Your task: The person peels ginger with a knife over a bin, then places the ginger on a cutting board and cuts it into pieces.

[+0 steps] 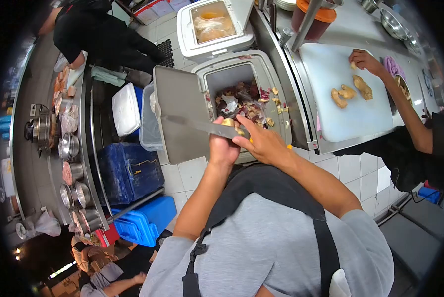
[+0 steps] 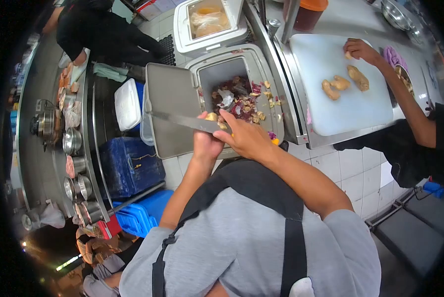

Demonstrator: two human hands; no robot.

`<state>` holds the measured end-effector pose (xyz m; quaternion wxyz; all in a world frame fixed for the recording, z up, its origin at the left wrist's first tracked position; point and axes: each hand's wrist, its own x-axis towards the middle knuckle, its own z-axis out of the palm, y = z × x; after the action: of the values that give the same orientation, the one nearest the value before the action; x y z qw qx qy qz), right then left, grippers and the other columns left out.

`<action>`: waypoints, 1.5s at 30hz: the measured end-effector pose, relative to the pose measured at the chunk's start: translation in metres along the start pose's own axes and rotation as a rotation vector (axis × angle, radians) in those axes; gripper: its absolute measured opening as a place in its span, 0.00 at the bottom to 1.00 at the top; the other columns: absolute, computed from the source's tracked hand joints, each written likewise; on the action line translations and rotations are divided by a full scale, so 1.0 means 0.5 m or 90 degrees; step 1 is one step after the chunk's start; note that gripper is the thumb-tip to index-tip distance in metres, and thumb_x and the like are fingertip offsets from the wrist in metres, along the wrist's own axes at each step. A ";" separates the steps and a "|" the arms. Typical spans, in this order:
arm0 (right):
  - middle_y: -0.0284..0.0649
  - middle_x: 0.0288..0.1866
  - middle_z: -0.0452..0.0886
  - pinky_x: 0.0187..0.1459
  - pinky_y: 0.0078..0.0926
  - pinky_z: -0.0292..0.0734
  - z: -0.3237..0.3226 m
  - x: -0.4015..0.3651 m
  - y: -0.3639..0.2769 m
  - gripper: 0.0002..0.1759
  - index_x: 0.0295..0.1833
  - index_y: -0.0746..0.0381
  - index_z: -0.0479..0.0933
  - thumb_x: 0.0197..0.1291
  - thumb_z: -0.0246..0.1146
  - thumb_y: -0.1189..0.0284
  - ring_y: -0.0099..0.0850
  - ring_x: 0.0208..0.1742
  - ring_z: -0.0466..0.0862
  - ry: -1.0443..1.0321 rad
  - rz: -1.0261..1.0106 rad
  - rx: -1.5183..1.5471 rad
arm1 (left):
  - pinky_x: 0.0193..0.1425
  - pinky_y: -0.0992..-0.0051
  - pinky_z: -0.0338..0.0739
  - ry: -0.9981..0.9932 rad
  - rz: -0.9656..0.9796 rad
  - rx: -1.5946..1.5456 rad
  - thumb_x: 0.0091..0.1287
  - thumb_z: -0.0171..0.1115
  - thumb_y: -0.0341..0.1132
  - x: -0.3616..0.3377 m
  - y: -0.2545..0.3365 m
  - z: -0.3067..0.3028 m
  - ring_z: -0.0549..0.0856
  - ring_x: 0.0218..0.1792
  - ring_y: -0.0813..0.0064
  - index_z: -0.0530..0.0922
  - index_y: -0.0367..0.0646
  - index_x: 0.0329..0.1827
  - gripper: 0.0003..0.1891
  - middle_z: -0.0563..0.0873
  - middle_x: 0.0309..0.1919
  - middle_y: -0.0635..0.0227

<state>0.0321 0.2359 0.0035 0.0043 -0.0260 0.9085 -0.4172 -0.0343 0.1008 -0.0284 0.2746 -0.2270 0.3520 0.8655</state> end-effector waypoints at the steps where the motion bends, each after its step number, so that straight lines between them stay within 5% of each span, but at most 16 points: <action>1: 0.56 0.47 0.83 0.44 0.50 0.79 0.007 -0.009 0.007 0.38 0.73 0.60 0.61 0.68 0.55 0.46 0.55 0.43 0.84 -0.003 -0.009 0.011 | 0.34 0.70 0.74 -0.013 -0.010 -0.047 0.74 0.49 0.50 0.005 0.015 -0.003 0.77 0.27 0.72 0.76 0.43 0.35 0.19 0.80 0.28 0.65; 12: 0.53 0.43 0.83 0.42 0.49 0.80 -0.002 -0.017 0.009 0.38 0.72 0.57 0.63 0.66 0.57 0.44 0.53 0.42 0.84 0.007 -0.016 -0.067 | 0.34 0.71 0.77 0.001 -0.050 -0.098 0.70 0.52 0.49 0.008 0.036 0.001 0.79 0.28 0.68 0.74 0.40 0.33 0.19 0.80 0.28 0.59; 14: 0.54 0.60 0.79 0.48 0.46 0.80 -0.013 -0.018 0.000 0.37 0.71 0.60 0.65 0.66 0.59 0.48 0.53 0.53 0.83 -0.041 0.020 -0.074 | 0.33 0.71 0.76 0.008 -0.057 -0.109 0.70 0.52 0.49 0.014 0.040 0.000 0.78 0.27 0.68 0.74 0.41 0.33 0.18 0.80 0.27 0.60; 15: 0.54 0.60 0.79 0.48 0.46 0.80 -0.009 -0.020 0.005 0.37 0.71 0.60 0.65 0.66 0.59 0.48 0.53 0.53 0.83 -0.043 0.020 -0.074 | 0.31 0.71 0.75 0.015 -0.066 -0.120 0.70 0.51 0.49 0.017 0.041 -0.005 0.78 0.27 0.69 0.74 0.43 0.33 0.18 0.80 0.26 0.62; 17: 0.53 0.41 0.83 0.41 0.49 0.79 0.003 -0.022 0.018 0.37 0.72 0.57 0.63 0.67 0.57 0.45 0.53 0.41 0.84 0.018 -0.030 -0.071 | 0.29 0.72 0.74 -0.026 -0.062 -0.086 0.71 0.51 0.48 0.018 0.041 -0.018 0.78 0.27 0.70 0.74 0.44 0.35 0.16 0.80 0.27 0.63; 19: 0.54 0.41 0.83 0.41 0.50 0.78 0.006 -0.011 0.016 0.36 0.72 0.56 0.63 0.67 0.56 0.45 0.54 0.41 0.84 0.016 -0.021 -0.054 | 0.27 0.73 0.73 -0.068 -0.064 -0.051 0.72 0.51 0.46 0.014 0.031 -0.012 0.78 0.26 0.71 0.74 0.45 0.36 0.14 0.80 0.28 0.65; 21: 0.54 0.42 0.83 0.41 0.50 0.78 0.006 0.000 0.012 0.36 0.72 0.56 0.63 0.67 0.55 0.45 0.54 0.41 0.84 0.017 -0.007 -0.040 | 0.31 0.74 0.76 0.025 -0.006 -0.026 0.73 0.48 0.45 0.012 0.004 0.001 0.80 0.29 0.73 0.74 0.45 0.37 0.14 0.81 0.31 0.67; 25: 0.55 0.42 0.83 0.43 0.53 0.75 -0.001 0.019 -0.002 0.36 0.73 0.56 0.63 0.68 0.53 0.44 0.56 0.41 0.83 -0.017 0.031 -0.015 | 0.31 0.74 0.76 -0.006 0.018 0.015 0.73 0.49 0.43 0.004 0.001 -0.009 0.80 0.30 0.71 0.74 0.45 0.37 0.13 0.81 0.31 0.67; 27: 0.54 0.55 0.81 0.47 0.48 0.77 -0.007 0.006 -0.007 0.36 0.73 0.58 0.63 0.68 0.56 0.47 0.55 0.50 0.83 -0.076 0.045 -0.033 | 0.31 0.74 0.77 0.001 0.023 -0.003 0.72 0.51 0.44 0.012 0.019 -0.009 0.80 0.29 0.71 0.74 0.45 0.36 0.13 0.81 0.31 0.66; 32: 0.54 0.55 0.82 0.47 0.48 0.78 -0.006 -0.007 0.000 0.36 0.73 0.59 0.63 0.68 0.56 0.47 0.55 0.50 0.83 -0.066 0.031 -0.021 | 0.35 0.70 0.78 -0.005 0.015 -0.023 0.69 0.55 0.46 0.029 0.040 -0.028 0.80 0.30 0.71 0.75 0.44 0.35 0.14 0.80 0.29 0.65; 39: 0.57 0.50 0.83 0.49 0.50 0.76 0.002 0.031 -0.009 0.36 0.73 0.57 0.62 0.69 0.54 0.46 0.57 0.48 0.83 -0.069 0.060 0.016 | 0.49 0.64 0.79 -0.008 0.040 0.042 0.75 0.46 0.40 0.004 -0.033 -0.008 0.81 0.44 0.68 0.72 0.43 0.46 0.11 0.81 0.41 0.66; 45: 0.58 0.45 0.84 0.50 0.46 0.76 0.007 0.056 0.021 0.36 0.74 0.59 0.62 0.71 0.52 0.45 0.56 0.49 0.83 -0.056 0.137 0.127 | 0.26 0.74 0.72 0.003 -0.004 0.175 0.73 0.46 0.41 -0.024 -0.039 -0.015 0.80 0.28 0.75 0.74 0.46 0.38 0.11 0.80 0.29 0.71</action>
<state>0.0037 0.2386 -0.0064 0.0913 0.0537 0.8589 -0.5011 -0.0118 0.1034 -0.0356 0.3051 -0.1906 0.4670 0.8078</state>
